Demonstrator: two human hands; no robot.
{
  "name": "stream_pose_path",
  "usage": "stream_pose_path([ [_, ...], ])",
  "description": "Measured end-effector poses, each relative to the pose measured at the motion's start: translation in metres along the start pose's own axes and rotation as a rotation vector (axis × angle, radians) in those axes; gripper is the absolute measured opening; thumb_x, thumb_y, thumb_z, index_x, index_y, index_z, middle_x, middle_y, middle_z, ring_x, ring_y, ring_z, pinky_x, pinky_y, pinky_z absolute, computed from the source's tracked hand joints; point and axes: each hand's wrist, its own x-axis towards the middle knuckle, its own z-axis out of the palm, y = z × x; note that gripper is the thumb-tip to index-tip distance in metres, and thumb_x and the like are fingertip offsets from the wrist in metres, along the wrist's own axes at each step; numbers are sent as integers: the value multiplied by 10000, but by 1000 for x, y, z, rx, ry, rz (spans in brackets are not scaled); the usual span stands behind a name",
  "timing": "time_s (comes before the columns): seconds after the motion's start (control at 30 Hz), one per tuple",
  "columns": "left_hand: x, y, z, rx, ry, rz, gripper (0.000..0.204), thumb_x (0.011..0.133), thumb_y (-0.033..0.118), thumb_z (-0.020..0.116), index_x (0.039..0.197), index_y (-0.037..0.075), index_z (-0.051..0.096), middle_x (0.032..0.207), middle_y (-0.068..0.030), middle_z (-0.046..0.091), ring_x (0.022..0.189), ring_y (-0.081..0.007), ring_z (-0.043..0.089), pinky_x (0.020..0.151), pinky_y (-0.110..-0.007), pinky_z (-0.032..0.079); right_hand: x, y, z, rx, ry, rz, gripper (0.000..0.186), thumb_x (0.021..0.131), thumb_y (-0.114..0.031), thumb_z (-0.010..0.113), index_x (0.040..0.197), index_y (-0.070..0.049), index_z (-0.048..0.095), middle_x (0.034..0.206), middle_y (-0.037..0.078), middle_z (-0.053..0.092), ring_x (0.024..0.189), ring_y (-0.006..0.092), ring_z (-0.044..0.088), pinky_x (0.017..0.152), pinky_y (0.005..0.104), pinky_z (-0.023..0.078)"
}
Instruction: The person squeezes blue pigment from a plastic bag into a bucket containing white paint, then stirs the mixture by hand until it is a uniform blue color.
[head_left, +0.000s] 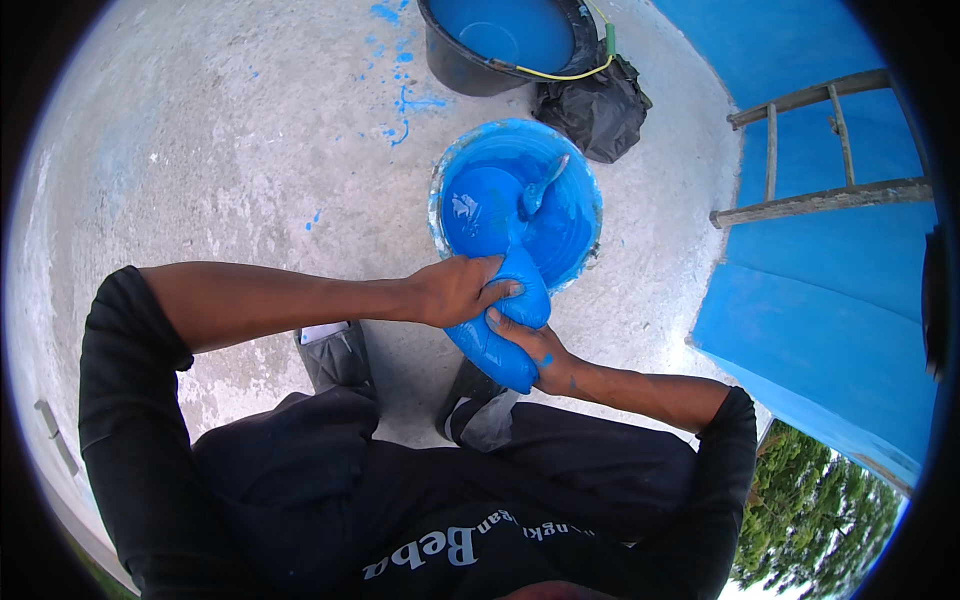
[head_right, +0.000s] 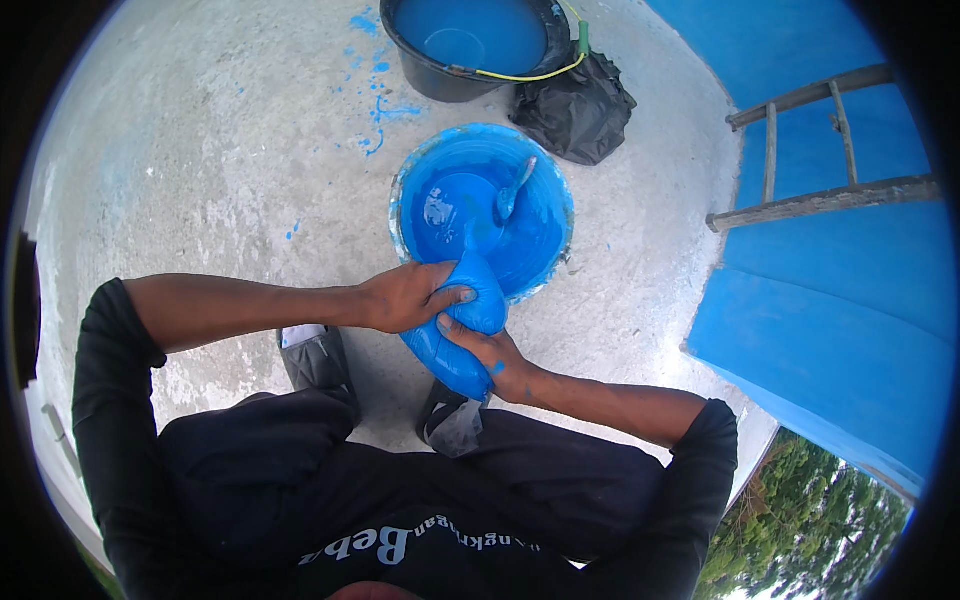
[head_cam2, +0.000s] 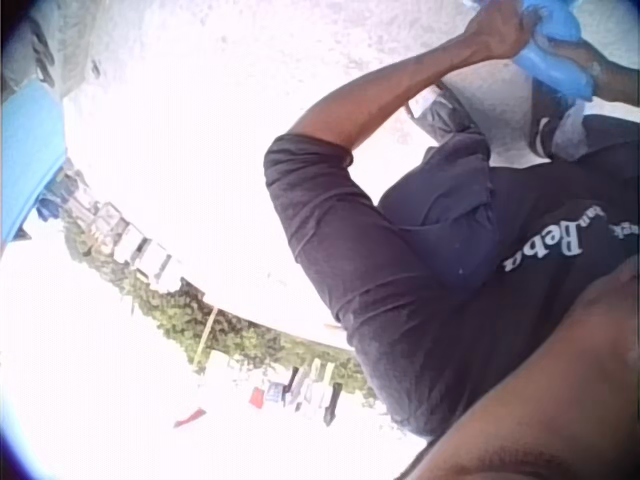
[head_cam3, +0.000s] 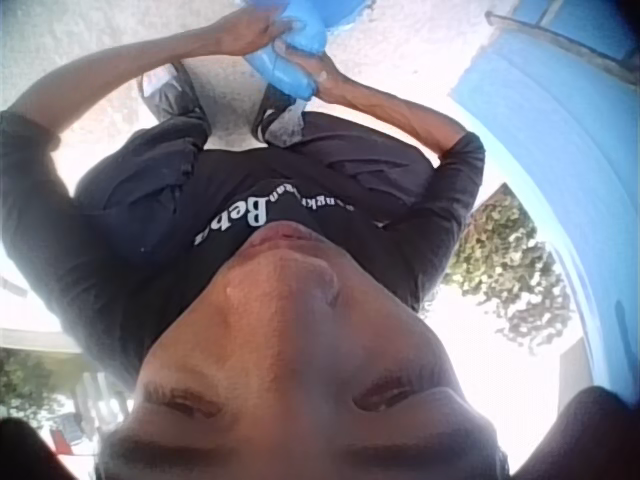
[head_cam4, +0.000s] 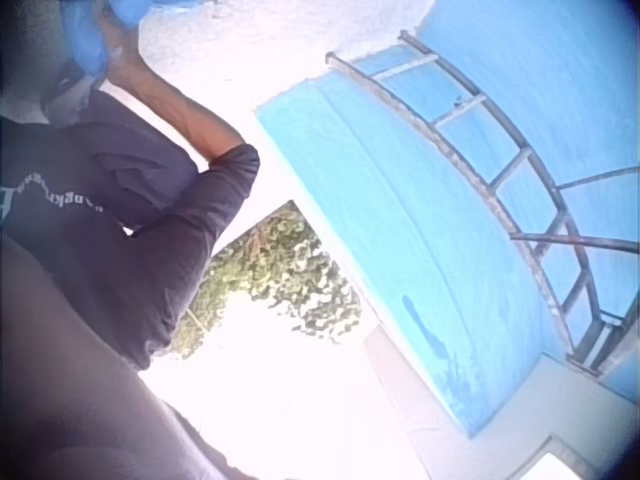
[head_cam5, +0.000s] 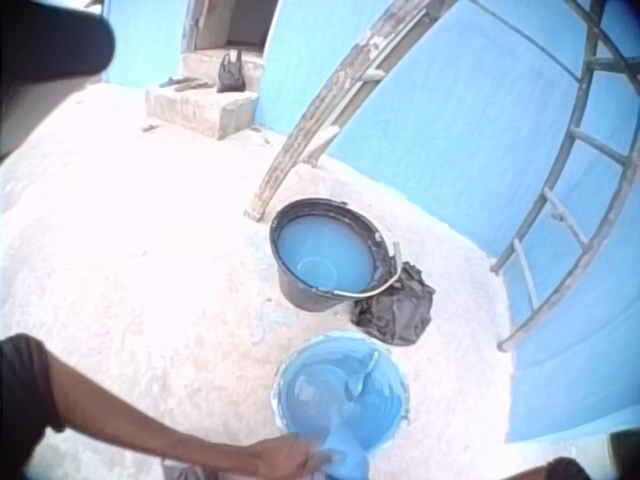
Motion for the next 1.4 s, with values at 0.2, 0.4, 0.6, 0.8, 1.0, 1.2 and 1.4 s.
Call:
stream_pose_path([
  [0.2, 2, -4, 1, -54, 26, 13, 415, 1025, 389, 415, 1184, 15, 505, 1048, -253, 633, 956, -410, 639, 860, -483, 492, 2, -2, -2, 8, -3, 16, 755, 883, -407, 701, 1452, -114, 299, 1317, 127, 494, 1189, 257, 534, 944, 403, 495],
  [0.4, -2, -18, 21, -25, 109, 84, 476, 1016, 440, 420, 1046, -25, 517, 905, -287, 625, 832, -418, 648, 742, -495, 506, 2, 11, -4, 7, -15, 62, 777, 881, -420, 700, 1461, -117, 280, 1323, 126, 488, 1205, 260, 524, 955, 404, 492],
  [0.6, 11, 2, -10, 22, -4, -60, 428, 1028, 383, 412, 1253, 31, 501, 1083, -236, 648, 967, -399, 650, 870, -478, 509, 4, -11, -3, 4, 21, -30, 754, 884, -422, 696, 1450, -122, 298, 1317, 126, 491, 1190, 251, 532, 938, 399, 501],
  [0.8, 5, -6, 2, 10, 62, 48, 428, 1024, 402, 414, 1181, 18, 518, 1025, -240, 645, 908, -394, 657, 815, -476, 517, 2, -3, -1, 14, 27, 25, 771, 870, -443, 705, 1448, -125, 305, 1305, 126, 497, 1184, 247, 532, 930, 397, 504],
  [1.0, 11, -17, 8, 22, 96, 78, 450, 1017, 421, 425, 1128, -5, 521, 972, -259, 638, 860, -400, 657, 763, -483, 519, 8, 0, -9, 6, 5, 8, 763, 882, -417, 700, 1455, -120, 294, 1315, 130, 492, 1202, 254, 524, 940, 397, 500],
  [1.2, 14, 3, -15, 15, 15, -26, 469, 1021, 414, 427, 1256, 15, 493, 1070, -239, 647, 957, -368, 660, 855, -471, 521, 8, -14, -3, -29, 54, -92, 740, 895, -379, 694, 1450, -96, 296, 1331, 131, 491, 1199, 251, 532, 953, 400, 497],
  [1.4, -1, 3, -5, 8, -51, -102, 573, 1001, 517, 408, 1231, -3, 484, 944, -235, 664, 865, -356, 676, 808, -467, 529, 9, -1, -6, -203, 46, -120, 698, 926, -351, 655, 1457, -97, 280, 1343, 139, 484, 1227, 267, 519, 975, 425, 495],
])
